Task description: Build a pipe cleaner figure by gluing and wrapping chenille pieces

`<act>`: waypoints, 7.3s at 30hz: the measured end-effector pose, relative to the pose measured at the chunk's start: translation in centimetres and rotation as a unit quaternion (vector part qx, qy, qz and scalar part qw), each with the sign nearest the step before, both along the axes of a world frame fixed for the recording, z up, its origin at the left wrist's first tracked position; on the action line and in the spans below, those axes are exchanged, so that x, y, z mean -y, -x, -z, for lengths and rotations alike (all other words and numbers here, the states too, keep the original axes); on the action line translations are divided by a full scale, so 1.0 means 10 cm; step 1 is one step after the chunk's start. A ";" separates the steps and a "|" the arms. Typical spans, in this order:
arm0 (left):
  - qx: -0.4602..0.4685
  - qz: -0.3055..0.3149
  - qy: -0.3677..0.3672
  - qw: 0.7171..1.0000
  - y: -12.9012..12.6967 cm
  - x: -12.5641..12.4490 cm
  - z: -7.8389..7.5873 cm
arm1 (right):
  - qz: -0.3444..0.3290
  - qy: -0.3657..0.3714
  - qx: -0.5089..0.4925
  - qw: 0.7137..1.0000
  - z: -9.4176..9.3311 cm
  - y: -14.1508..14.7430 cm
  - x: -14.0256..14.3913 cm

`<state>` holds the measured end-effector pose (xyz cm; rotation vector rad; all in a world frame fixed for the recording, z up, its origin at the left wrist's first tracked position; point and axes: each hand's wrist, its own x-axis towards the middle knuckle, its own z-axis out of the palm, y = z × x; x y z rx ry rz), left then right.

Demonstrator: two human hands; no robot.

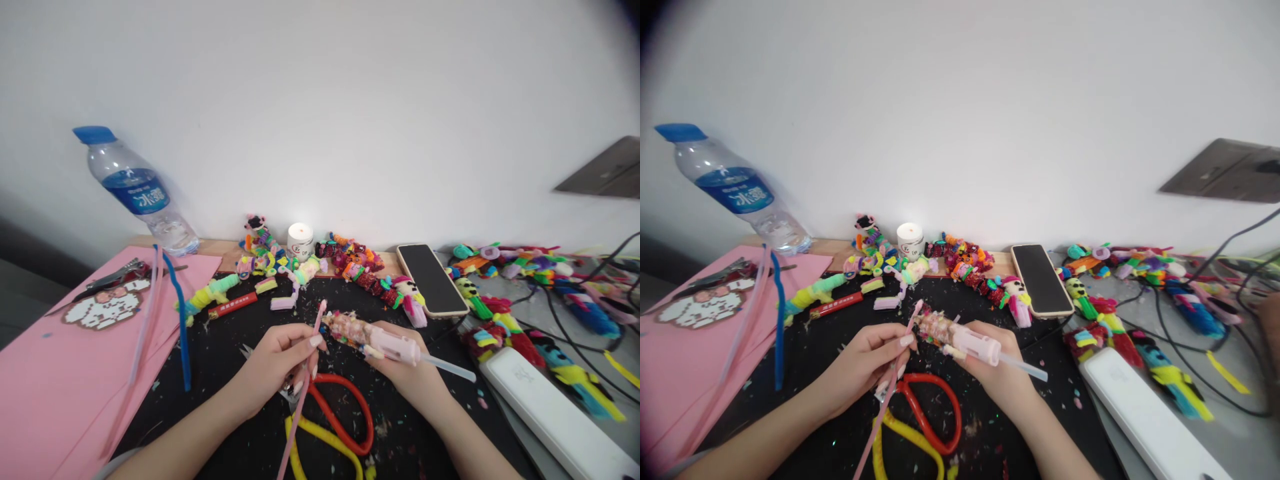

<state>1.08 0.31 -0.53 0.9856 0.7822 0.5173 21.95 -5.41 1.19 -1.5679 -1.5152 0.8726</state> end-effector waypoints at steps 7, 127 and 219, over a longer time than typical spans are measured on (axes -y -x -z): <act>0.013 0.008 0.008 1.000 0.00 0.00 -0.01 | 0.017 0.012 -0.010 1.000 0.00 0.01 0.00; 0.007 0.008 0.005 1.000 0.01 -0.01 0.00 | 0.000 0.051 -0.019 0.999 -0.04 0.02 -0.03; 0.029 -0.008 0.019 0.999 0.03 -0.01 -0.03 | 0.075 -0.072 0.270 0.957 0.18 -0.11 -0.05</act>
